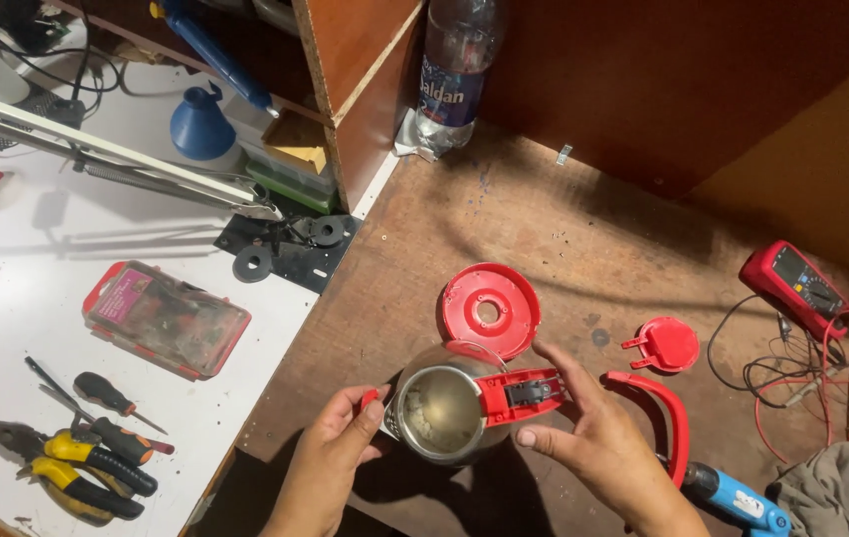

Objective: Disassembling a red electric kettle on a workbench to inspect internal components using an electric screwdriver and pliers.

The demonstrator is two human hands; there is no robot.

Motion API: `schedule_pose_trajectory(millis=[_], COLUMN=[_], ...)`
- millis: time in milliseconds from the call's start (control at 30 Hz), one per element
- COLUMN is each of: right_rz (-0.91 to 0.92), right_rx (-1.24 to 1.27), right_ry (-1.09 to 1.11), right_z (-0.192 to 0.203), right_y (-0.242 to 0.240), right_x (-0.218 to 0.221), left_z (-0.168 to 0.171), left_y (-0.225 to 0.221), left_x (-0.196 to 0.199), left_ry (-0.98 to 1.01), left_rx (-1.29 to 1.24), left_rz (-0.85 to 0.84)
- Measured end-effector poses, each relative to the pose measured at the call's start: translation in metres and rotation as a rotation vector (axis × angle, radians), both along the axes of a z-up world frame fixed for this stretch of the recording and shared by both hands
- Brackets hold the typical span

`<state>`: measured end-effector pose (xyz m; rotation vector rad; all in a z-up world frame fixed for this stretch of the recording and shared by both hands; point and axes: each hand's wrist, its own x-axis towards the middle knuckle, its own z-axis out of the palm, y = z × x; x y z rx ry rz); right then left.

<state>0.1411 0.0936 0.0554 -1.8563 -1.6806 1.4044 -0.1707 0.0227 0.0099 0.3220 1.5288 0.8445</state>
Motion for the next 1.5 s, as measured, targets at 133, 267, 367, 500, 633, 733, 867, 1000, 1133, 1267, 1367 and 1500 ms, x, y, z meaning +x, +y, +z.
schedule_pose_trajectory(millis=[133,267,367,500,633,733,867,1000,1133,1267,1367,1500], right_rz=[-0.001,-0.058,-0.082,-0.061,-0.079,-0.044,-0.061,-0.023,0.079,0.068,0.067,0.111], right_rx=[0.034,0.037,0.039,0.071,0.045,0.071,-0.017,-0.052,-0.018,-0.013,0.004,-0.02], right_ry=[-0.084,0.056,0.049,-0.034,-0.025,-0.05,-0.019,-0.003,0.001,0.039,0.087,0.146], right_z=[-0.005,-0.023,-0.027,-0.033,-0.033,-0.038,-0.04,-0.052,-0.073,-0.081,-0.102,-0.104], right_y=[-0.004,-0.014,-0.019,-0.025,-0.029,-0.029,-0.026,-0.025,-0.029,-0.033,-0.028,-0.024], right_x=[0.007,0.017,0.026,0.04,0.048,0.06,0.076,0.093,0.112,0.122,0.138,0.15], left_z=[-0.004,-0.004,0.004,0.006,-0.008,-0.004,0.0,-0.005,-0.008,-0.015,-0.019,-0.079], left_y=[-0.009,-0.018,-0.022,-0.034,-0.049,-0.055,-0.06,-0.07,-0.081,-0.097,-0.1,-0.152], left_x=[0.002,0.002,0.004,0.007,0.014,0.026,0.045,0.057,0.071,0.08,0.07,0.043], left_ry=[0.061,0.066,0.052,0.06,0.088,0.091,0.091,0.089,0.082,0.145,0.098,-0.207], left_rx=[0.019,0.031,0.005,-0.026,0.005,0.013,-0.027,0.002,-0.075,-0.091,-0.09,-0.046], left_rz=[0.002,0.013,0.043,0.097,0.08,0.07,0.074,0.007,0.02,0.015,0.018,0.184])
